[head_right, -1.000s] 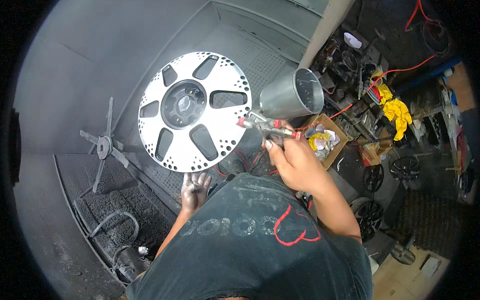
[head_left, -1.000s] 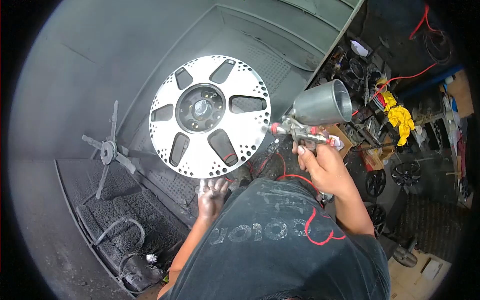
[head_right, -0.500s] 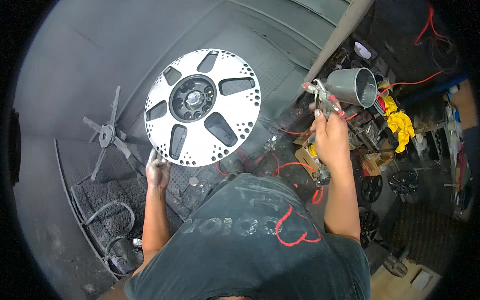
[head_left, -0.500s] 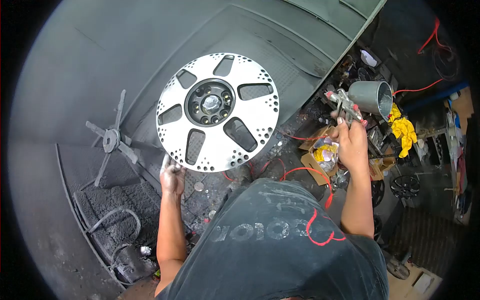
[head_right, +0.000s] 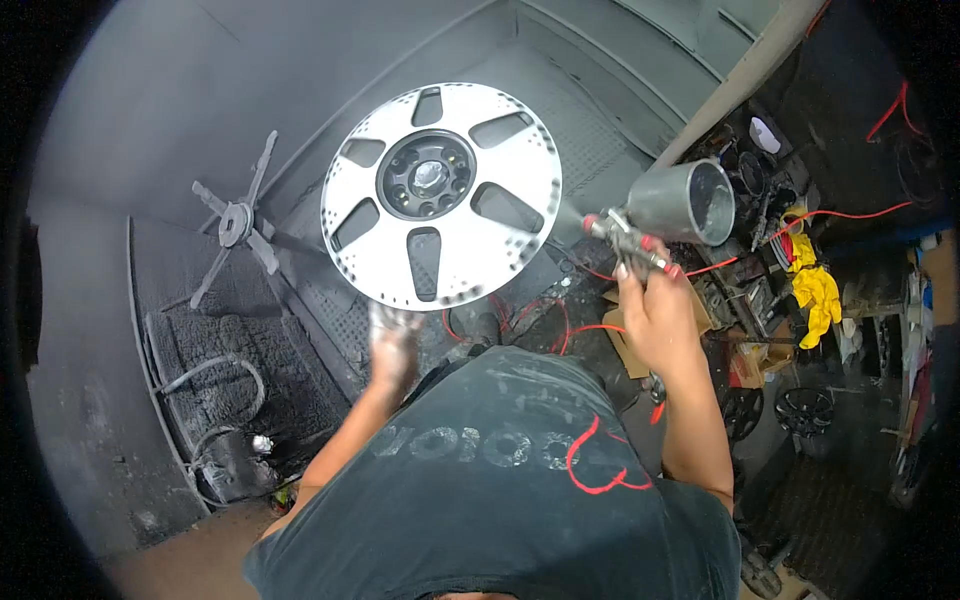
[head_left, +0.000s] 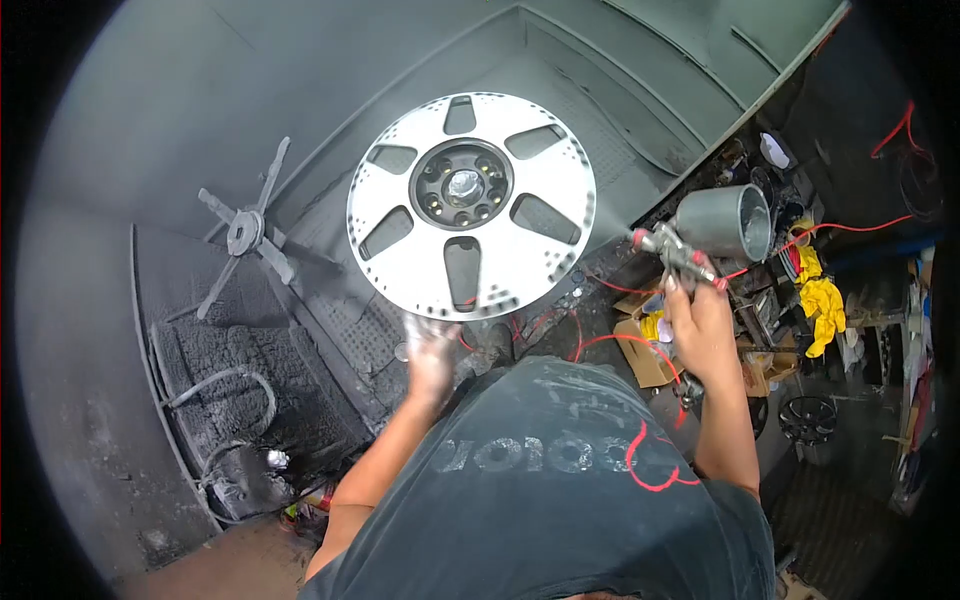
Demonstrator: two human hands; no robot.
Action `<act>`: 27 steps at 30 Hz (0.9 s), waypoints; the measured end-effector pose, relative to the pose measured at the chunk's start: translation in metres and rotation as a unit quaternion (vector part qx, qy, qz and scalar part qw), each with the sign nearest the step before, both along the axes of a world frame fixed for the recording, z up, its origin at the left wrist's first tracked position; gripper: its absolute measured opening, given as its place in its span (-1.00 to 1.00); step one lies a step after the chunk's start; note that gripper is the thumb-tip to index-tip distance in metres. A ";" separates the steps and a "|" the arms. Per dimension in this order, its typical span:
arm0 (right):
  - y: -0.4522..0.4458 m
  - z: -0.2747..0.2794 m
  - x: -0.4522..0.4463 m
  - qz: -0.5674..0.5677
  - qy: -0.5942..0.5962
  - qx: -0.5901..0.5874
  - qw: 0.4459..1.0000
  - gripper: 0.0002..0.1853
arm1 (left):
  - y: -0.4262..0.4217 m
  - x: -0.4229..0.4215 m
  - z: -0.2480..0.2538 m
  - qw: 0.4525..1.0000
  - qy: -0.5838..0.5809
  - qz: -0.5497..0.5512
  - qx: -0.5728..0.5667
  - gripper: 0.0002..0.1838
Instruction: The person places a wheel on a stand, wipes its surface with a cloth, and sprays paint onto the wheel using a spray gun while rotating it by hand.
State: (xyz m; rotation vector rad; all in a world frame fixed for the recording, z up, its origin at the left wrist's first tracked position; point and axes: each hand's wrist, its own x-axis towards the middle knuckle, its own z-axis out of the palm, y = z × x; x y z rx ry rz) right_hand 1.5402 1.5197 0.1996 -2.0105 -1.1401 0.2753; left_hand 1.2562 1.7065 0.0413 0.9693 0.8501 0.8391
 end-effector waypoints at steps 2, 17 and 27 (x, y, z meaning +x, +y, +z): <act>-0.006 0.007 -0.013 0.010 0.028 -0.029 0.999 -0.76 | -0.037 -0.024 -0.058 0.979 -0.055 -0.194 0.028 -0.08; -0.043 -0.010 0.041 -0.102 -0.006 -0.012 0.995 -0.68 | 0.013 0.006 0.034 0.991 0.025 -0.010 -0.133 -0.26; -0.092 -0.045 0.041 -0.097 0.078 -0.026 0.992 -0.67 | 0.022 -0.019 0.010 0.989 0.104 0.072 -0.080 -0.38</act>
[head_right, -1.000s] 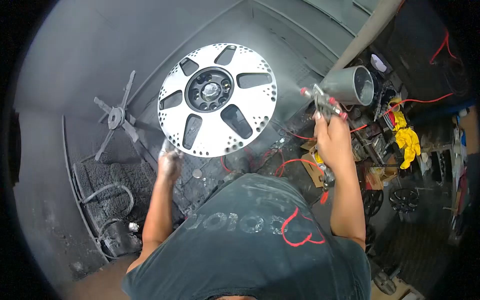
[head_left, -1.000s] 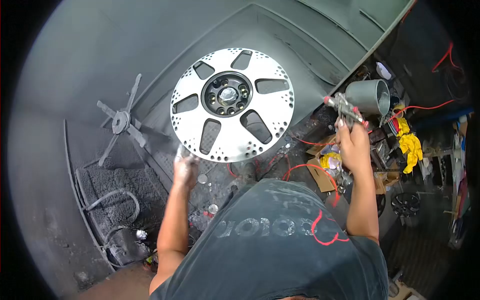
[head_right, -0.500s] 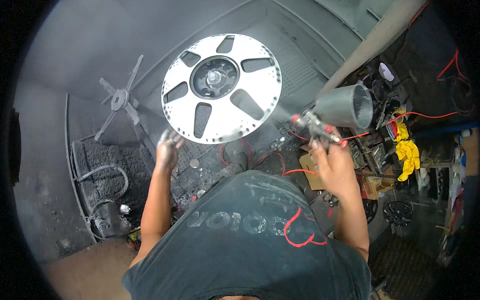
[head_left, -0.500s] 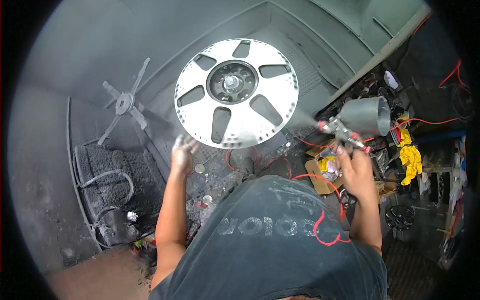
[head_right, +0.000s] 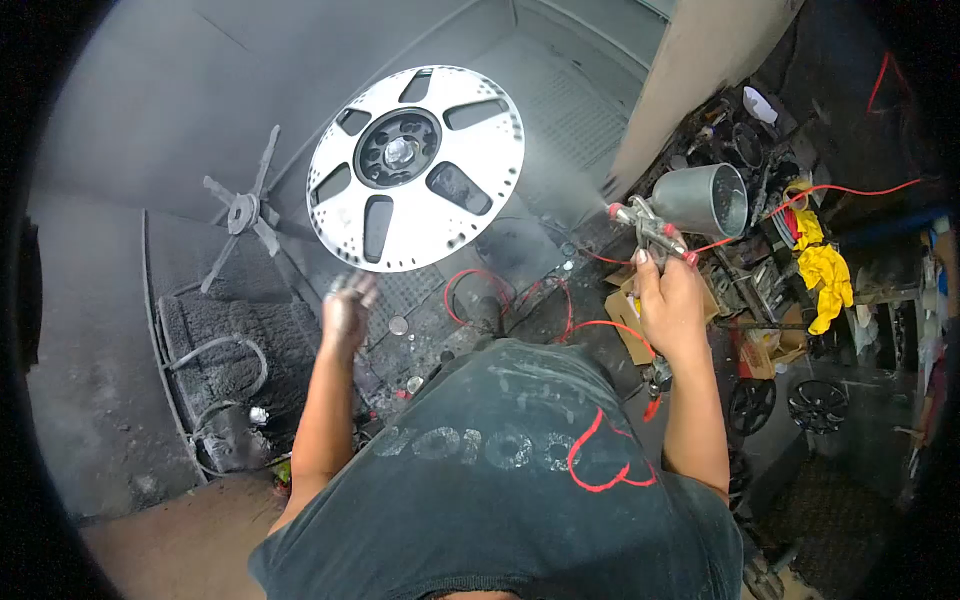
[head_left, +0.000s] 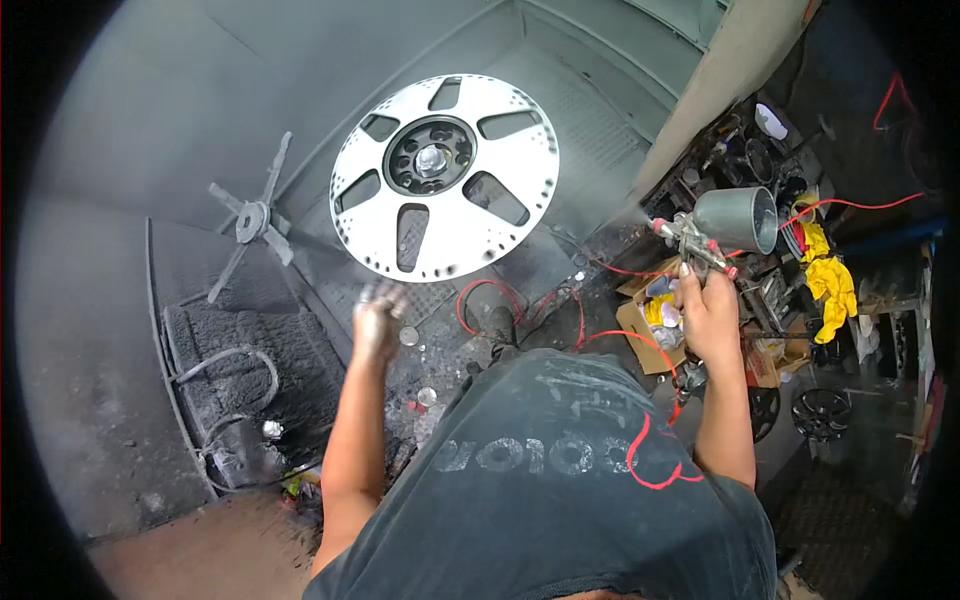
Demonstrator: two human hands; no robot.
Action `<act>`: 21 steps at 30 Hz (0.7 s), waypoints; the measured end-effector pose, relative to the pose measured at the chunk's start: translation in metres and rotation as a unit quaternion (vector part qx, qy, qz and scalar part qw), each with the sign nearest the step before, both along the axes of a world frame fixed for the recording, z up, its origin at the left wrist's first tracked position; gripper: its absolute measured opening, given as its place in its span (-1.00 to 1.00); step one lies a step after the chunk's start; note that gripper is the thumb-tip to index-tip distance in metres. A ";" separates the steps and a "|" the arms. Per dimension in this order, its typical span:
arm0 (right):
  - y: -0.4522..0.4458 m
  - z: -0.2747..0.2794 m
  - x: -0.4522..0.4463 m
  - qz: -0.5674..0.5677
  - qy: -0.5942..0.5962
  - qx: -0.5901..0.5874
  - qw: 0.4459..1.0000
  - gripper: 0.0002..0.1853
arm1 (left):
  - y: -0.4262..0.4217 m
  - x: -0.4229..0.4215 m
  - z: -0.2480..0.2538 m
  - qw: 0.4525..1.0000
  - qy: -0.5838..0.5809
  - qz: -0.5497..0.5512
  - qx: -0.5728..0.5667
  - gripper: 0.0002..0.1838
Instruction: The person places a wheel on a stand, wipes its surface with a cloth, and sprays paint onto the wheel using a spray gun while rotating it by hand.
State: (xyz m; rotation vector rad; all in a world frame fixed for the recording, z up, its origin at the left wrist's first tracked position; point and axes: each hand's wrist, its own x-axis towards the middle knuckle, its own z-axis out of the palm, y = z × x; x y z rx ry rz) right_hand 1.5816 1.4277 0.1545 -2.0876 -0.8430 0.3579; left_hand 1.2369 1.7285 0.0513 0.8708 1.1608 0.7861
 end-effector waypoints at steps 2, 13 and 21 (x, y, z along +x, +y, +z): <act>-0.003 0.003 -0.007 -0.002 0.056 0.000 0.998 -0.68 | 0.022 -0.007 -0.010 0.996 -0.064 0.063 0.008 -0.44; -0.010 -0.007 -0.017 0.074 0.042 -0.050 0.995 -0.66 | -0.146 0.084 0.019 0.806 -0.109 -0.577 -0.079 -0.57; 0.007 0.015 -0.050 0.205 0.099 -0.061 0.972 -0.75 | -0.133 0.057 0.005 0.794 -0.073 -0.601 -0.062 -0.46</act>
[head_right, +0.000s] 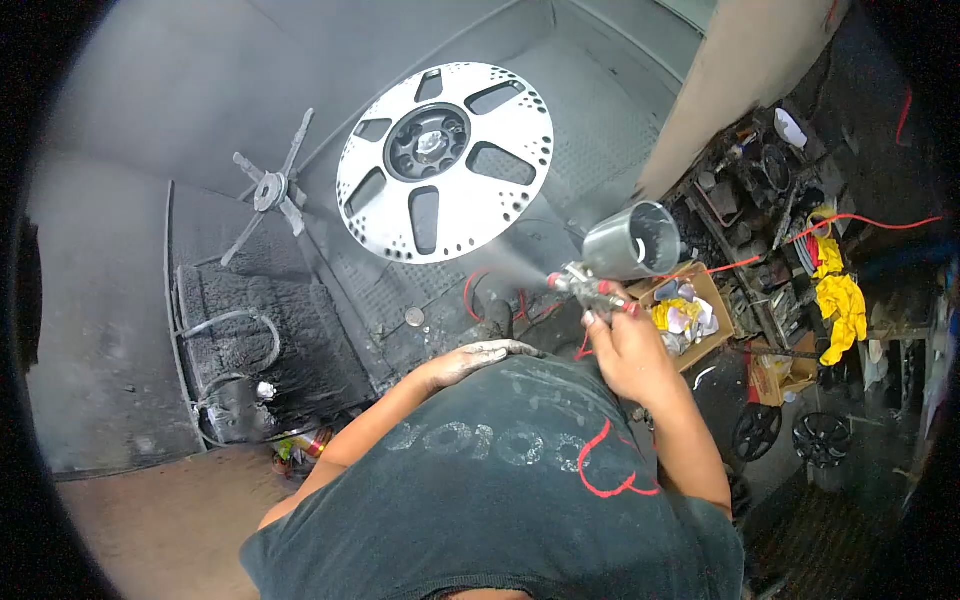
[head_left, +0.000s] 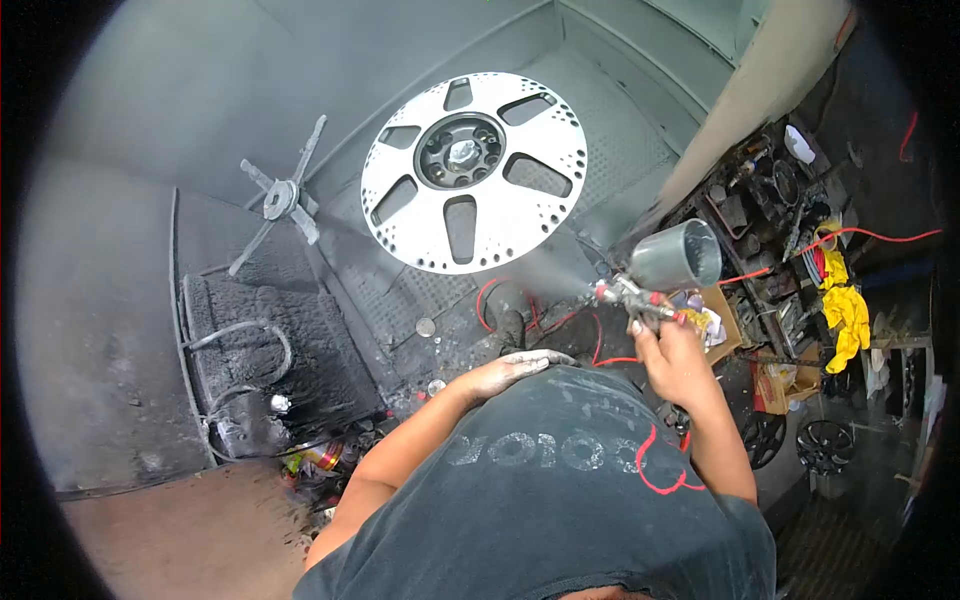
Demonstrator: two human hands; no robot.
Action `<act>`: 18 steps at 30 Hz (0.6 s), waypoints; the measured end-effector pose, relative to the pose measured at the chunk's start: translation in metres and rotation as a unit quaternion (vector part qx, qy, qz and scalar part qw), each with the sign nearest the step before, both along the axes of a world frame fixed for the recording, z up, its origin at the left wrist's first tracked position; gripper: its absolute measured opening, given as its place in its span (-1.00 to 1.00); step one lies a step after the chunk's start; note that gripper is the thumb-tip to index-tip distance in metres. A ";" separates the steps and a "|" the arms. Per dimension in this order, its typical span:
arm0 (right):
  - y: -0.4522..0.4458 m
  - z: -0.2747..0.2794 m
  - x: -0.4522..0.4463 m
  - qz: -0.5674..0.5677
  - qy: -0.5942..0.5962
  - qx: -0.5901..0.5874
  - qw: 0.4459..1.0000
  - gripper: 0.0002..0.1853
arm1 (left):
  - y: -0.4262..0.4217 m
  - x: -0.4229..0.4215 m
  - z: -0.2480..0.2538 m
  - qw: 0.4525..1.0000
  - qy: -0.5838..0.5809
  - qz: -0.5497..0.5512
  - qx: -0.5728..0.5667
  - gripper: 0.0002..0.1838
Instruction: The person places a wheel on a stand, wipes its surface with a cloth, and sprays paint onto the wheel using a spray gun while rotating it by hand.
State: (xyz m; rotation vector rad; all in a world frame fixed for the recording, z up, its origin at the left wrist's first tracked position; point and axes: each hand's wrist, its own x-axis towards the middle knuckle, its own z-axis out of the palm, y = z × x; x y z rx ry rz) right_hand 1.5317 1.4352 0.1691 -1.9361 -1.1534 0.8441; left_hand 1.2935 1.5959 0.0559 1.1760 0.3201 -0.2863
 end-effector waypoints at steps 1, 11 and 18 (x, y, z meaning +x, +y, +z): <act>0.006 0.000 -0.004 0.026 -0.009 0.027 0.999 -0.77 | 0.003 -0.001 -0.007 1.000 -0.002 0.005 -0.017 -0.47; 0.094 0.053 -0.048 0.158 -0.098 0.112 0.976 -0.70 | 0.057 -0.022 -0.022 0.998 -0.006 0.058 -0.018 -0.53; 0.147 0.074 -0.028 0.015 -0.203 0.108 0.973 -0.81 | 0.096 -0.057 -0.075 0.977 0.000 0.168 -0.131 -0.49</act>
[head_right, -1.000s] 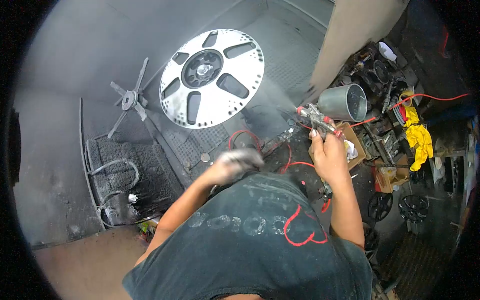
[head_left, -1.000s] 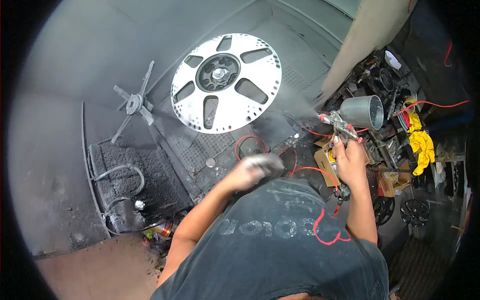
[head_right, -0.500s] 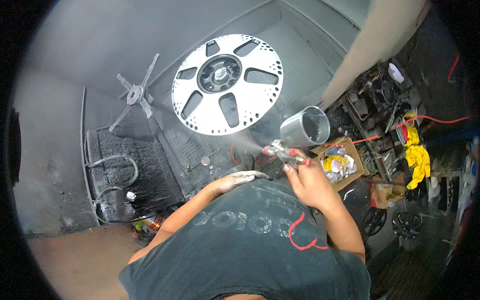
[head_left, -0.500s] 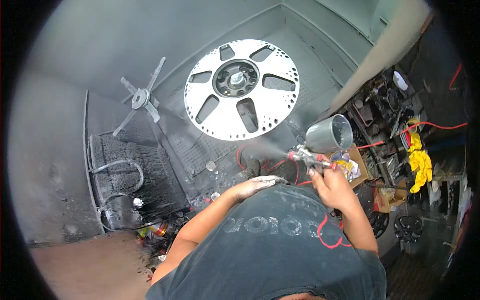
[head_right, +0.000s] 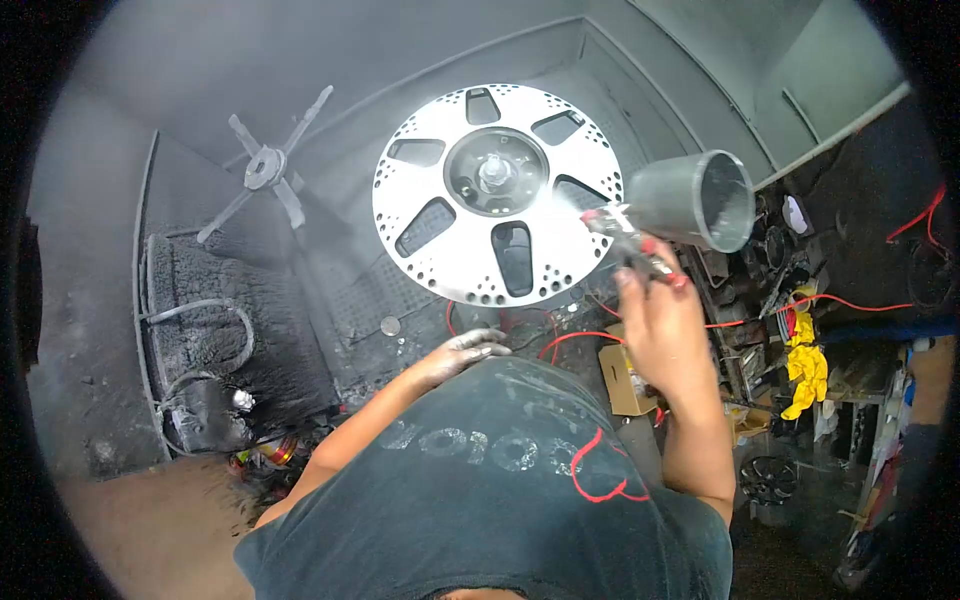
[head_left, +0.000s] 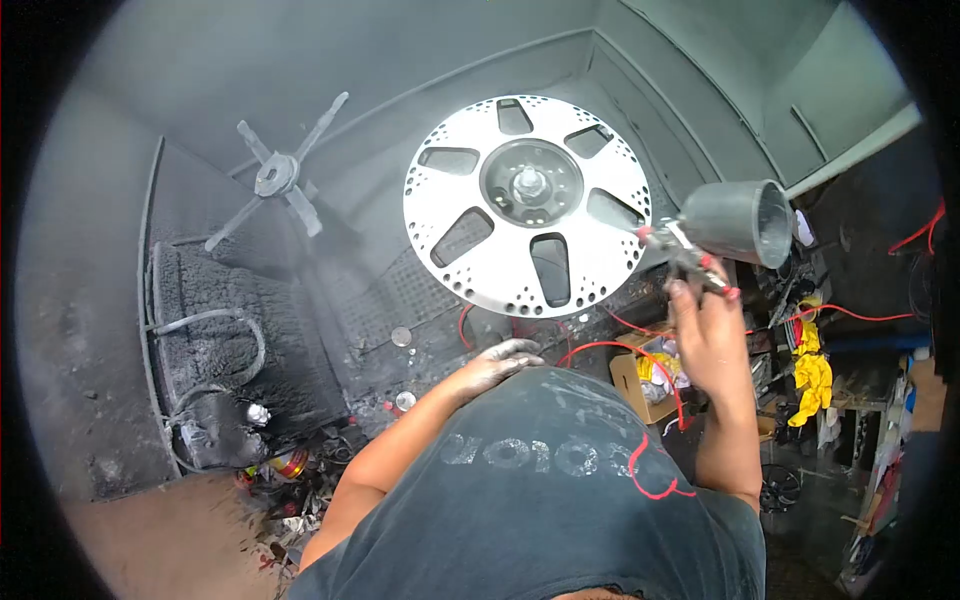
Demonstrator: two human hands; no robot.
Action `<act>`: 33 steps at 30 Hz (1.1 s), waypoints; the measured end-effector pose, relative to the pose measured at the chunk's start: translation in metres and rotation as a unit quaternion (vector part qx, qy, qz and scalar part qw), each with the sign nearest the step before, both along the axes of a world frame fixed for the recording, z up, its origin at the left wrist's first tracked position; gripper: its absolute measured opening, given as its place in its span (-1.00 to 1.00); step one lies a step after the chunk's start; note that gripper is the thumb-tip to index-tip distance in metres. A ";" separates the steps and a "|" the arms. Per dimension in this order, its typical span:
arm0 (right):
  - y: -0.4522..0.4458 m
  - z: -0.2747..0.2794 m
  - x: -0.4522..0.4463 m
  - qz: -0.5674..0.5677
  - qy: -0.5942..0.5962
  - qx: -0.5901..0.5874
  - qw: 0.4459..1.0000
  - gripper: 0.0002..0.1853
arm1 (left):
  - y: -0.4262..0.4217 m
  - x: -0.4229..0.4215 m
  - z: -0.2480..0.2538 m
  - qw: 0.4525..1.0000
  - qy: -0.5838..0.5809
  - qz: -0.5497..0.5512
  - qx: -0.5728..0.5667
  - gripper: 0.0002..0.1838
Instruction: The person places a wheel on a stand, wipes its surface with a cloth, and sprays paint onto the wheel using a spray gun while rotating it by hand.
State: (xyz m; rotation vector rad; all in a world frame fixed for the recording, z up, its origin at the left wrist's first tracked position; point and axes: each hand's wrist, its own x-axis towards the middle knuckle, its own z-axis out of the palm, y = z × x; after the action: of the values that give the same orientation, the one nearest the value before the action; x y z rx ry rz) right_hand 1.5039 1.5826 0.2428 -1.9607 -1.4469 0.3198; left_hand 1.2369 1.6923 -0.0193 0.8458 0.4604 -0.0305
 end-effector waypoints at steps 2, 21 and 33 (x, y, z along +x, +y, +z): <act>0.007 0.002 0.009 0.003 -0.035 0.037 0.999 -0.78 | 0.022 -0.019 -0.012 0.993 0.010 0.112 -0.020 -0.42; 0.130 -0.008 0.054 -0.054 -0.126 0.054 0.989 -0.67 | 0.203 -0.043 0.072 0.952 0.050 0.273 0.126 -0.28; -0.015 -0.026 0.128 -0.112 -0.085 -0.061 0.988 -0.70 | 0.029 0.010 0.066 0.923 0.097 0.305 0.215 -0.17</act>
State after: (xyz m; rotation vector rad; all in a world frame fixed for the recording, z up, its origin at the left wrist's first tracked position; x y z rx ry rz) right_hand 1.6319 1.5680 0.2168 -2.2724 -1.3192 0.1452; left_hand 1.2464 1.7216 0.0472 1.1016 0.9249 0.5868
